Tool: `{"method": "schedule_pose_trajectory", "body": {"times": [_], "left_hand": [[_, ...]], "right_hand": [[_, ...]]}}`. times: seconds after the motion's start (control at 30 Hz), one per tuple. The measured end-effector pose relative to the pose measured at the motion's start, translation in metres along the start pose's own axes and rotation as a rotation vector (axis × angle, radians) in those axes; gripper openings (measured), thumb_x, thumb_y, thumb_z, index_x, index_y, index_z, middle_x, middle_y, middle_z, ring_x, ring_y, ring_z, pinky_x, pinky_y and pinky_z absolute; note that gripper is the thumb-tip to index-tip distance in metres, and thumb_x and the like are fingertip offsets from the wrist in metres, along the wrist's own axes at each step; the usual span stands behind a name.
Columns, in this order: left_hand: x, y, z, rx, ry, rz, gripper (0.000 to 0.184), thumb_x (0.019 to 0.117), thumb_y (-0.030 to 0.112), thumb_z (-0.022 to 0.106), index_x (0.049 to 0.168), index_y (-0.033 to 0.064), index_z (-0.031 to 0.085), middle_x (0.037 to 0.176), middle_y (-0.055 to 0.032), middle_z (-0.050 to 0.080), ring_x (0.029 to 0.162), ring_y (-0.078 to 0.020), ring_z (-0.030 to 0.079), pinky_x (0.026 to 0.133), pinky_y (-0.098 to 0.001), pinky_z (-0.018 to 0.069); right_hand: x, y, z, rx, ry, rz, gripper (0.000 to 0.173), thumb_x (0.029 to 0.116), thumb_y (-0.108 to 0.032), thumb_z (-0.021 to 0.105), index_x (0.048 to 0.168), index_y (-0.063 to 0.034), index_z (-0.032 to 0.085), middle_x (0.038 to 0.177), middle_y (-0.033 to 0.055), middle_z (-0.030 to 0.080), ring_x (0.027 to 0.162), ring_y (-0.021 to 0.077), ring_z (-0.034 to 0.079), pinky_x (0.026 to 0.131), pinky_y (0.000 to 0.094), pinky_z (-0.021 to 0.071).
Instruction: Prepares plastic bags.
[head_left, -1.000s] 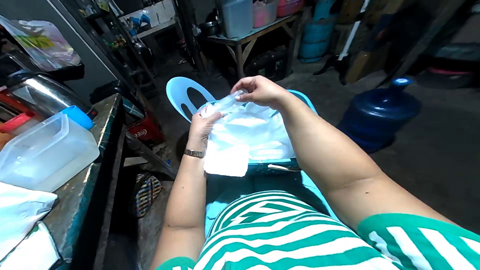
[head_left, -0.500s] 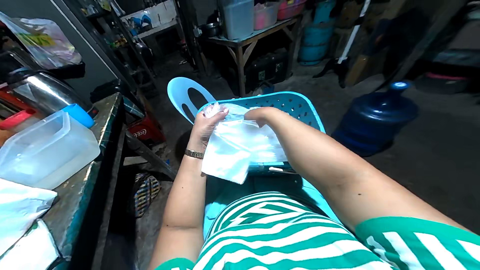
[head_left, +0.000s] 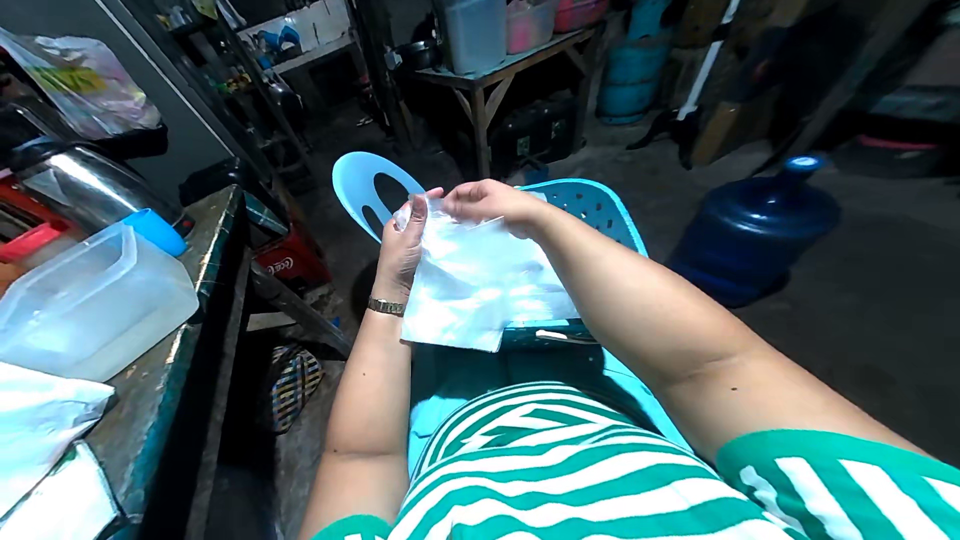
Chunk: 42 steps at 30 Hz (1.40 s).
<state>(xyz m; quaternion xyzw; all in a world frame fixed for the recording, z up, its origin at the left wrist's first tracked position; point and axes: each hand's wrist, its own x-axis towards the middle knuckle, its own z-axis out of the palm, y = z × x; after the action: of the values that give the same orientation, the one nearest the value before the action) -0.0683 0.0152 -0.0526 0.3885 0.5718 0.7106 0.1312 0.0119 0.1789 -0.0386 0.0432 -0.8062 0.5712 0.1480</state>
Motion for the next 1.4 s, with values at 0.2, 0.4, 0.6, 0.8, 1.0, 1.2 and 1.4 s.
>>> {"method": "schedule_pose_trajectory", "body": {"times": [0.2, 0.4, 0.6, 0.8, 1.0, 1.2, 1.4], "left_hand": [[0.0, -0.002, -0.001, 0.064, 0.098, 0.026, 0.008, 0.0944, -0.001, 0.067, 0.102, 0.0007, 0.069, 0.088, 0.0014, 0.072, 0.08, -0.0019, 0.068, 0.077, -0.0213, 0.0586], [-0.003, 0.004, 0.001, -0.138, 0.189, -0.024, 0.008, 0.1003, 0.001, 0.058, 0.103, 0.005, 0.065, 0.089, 0.0003, 0.074, 0.082, -0.0055, 0.071, 0.079, -0.0245, 0.06], [-0.011, 0.006, -0.008, -0.231, -0.065, -0.048, 0.024, 0.0911, -0.007, 0.052, 0.105, 0.0107, 0.06, 0.088, 0.0043, 0.074, 0.08, -0.0021, 0.07, 0.076, -0.0213, 0.0601], [-0.005, -0.001, -0.014, -0.396, -0.106, -0.085, 0.028, 0.1037, 0.007, 0.045, 0.091, 0.0137, 0.069, 0.084, 0.0011, 0.074, 0.078, -0.0051, 0.071, 0.075, -0.024, 0.0603], [-0.011, 0.002, -0.019, -0.517, -0.179, -0.037, 0.024, 0.1026, 0.02, 0.05, 0.097, 0.0154, 0.073, 0.093, 0.0015, 0.077, 0.088, -0.0037, 0.072, 0.081, -0.0223, 0.0595], [-0.014, -0.006, -0.023, -0.523, -0.237, 0.116, 0.023, 0.0996, 0.019, 0.053, 0.092, 0.0244, 0.075, 0.087, 0.0083, 0.076, 0.08, 0.0019, 0.07, 0.075, -0.0181, 0.0579], [-0.001, -0.011, -0.032, -0.714, -0.464, 0.01, 0.038, 0.1074, 0.034, 0.043, 0.115, 0.0119, 0.073, 0.113, -0.004, 0.076, 0.108, -0.0114, 0.07, 0.096, -0.0289, 0.0563]], "right_hand": [[0.002, -0.002, -0.003, -0.047, 0.12, 0.005, 0.009, 0.0981, -0.005, 0.066, 0.1, 0.0022, 0.07, 0.084, 0.0026, 0.067, 0.073, 0.0037, 0.061, 0.074, 0.0237, 0.0528], [0.004, -0.004, 0.002, 0.021, 0.183, 0.031, 0.019, 0.1047, -0.011, 0.056, 0.1, 0.002, 0.068, 0.082, 0.002, 0.065, 0.07, 0.0048, 0.06, 0.073, 0.025, 0.0531], [0.001, -0.014, 0.004, 0.708, 0.272, 0.063, 0.023, 0.1124, -0.017, 0.036, 0.099, -0.0119, 0.053, 0.077, -0.0019, 0.063, 0.068, 0.0072, 0.064, 0.067, 0.024, 0.0563], [-0.013, -0.011, -0.004, 0.287, -0.157, 0.109, 0.036, 0.1106, -0.025, 0.039, 0.091, -0.0075, 0.063, 0.071, -0.0054, 0.061, 0.064, 0.0018, 0.059, 0.063, 0.0223, 0.0526], [-0.012, -0.006, -0.005, 0.661, -0.15, -0.165, 0.027, 0.1047, -0.006, 0.039, 0.096, -0.0158, 0.062, 0.085, -0.0071, 0.072, 0.079, 0.0023, 0.069, 0.075, 0.0226, 0.0584], [-0.015, -0.013, -0.004, 0.583, -0.108, -0.007, 0.038, 0.1125, -0.022, 0.032, 0.09, -0.0144, 0.063, 0.071, -0.0082, 0.067, 0.064, -0.0016, 0.064, 0.062, 0.0173, 0.0557], [-0.014, -0.008, -0.003, 0.605, -0.154, -0.207, 0.021, 0.0963, -0.003, 0.05, 0.09, -0.015, 0.066, 0.078, -0.0083, 0.072, 0.072, -0.0006, 0.067, 0.07, 0.0198, 0.0578]]}}
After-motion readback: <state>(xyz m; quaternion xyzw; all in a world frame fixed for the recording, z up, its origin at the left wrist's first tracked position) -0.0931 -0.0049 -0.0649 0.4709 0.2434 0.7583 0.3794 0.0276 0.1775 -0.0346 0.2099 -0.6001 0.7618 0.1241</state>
